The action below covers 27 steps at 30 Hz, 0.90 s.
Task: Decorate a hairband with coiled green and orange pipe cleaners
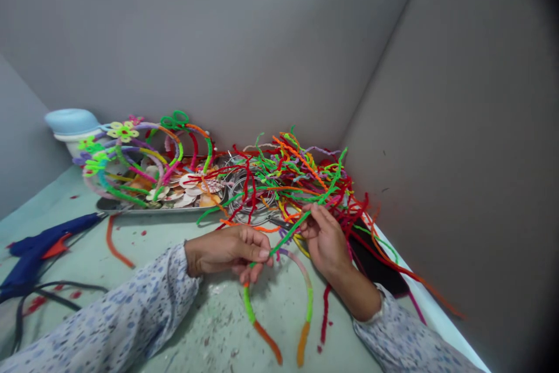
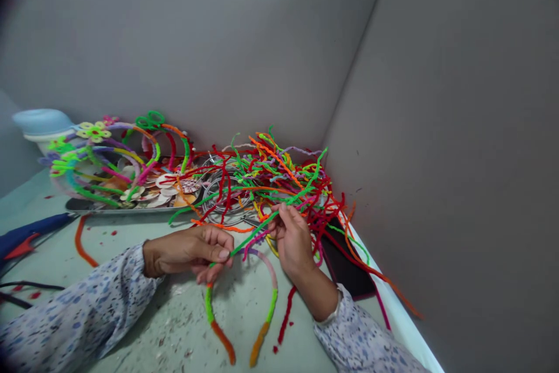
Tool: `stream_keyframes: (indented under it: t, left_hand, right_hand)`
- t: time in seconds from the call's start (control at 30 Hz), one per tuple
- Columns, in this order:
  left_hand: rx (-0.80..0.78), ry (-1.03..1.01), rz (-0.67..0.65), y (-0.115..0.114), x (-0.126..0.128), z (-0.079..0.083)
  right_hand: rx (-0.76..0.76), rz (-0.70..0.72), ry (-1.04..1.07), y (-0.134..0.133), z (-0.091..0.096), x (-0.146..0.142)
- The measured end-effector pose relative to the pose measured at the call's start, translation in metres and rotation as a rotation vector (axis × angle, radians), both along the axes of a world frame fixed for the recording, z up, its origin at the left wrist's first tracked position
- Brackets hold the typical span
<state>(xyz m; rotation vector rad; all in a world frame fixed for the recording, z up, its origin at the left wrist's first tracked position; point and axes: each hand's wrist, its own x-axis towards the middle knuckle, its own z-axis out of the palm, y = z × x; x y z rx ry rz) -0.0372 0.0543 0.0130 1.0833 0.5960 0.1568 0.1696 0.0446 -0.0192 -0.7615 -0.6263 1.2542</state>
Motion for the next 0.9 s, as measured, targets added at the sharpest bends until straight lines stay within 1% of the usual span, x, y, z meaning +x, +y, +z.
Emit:
stream_keyframes:
  t: [0.1,0.27,0.37,0.43,0.5,0.57,0.67,0.73,0.83,0.9]
  left_hand:
    - [0.049,-0.052,0.03,-0.002,0.004,0.003]
    - [0.1,-0.199,0.236,-0.006,0.014,0.003]
    - [0.105,-0.209,0.308,-0.01,0.019,0.003]
    - [0.094,-0.177,0.332,-0.012,0.022,0.006]
    - [0.077,-0.145,0.363,-0.014,0.024,0.009]
    - [0.047,-0.121,0.381,-0.015,0.026,0.013]
    - [-0.016,-0.114,0.362,-0.017,0.026,0.02]
    - [-0.04,-0.131,0.356,-0.018,0.025,0.026]
    - [-0.021,-0.148,0.37,-0.021,0.025,0.034]
    - [0.029,-0.12,0.387,-0.023,0.027,0.036]
  right_hand:
    - [0.005,0.076,-0.028,-0.004,0.002,-0.003]
    - [-0.03,0.323,-0.175,-0.017,0.0,-0.015]
    - [0.021,0.392,-0.3,-0.022,-0.002,-0.021]
    - [0.032,0.41,-0.337,-0.022,-0.002,-0.021]
    - [0.021,0.404,-0.312,-0.022,0.0,-0.02]
    - [-0.001,0.384,-0.226,-0.02,0.003,-0.018]
    - [-0.058,0.341,-0.077,-0.017,0.011,-0.014]
    - [-0.103,0.33,-0.022,-0.016,0.014,-0.012]
    - [-0.131,0.346,0.008,-0.016,0.015,-0.012]
    - [-0.111,0.355,0.002,-0.017,0.013,-0.013]
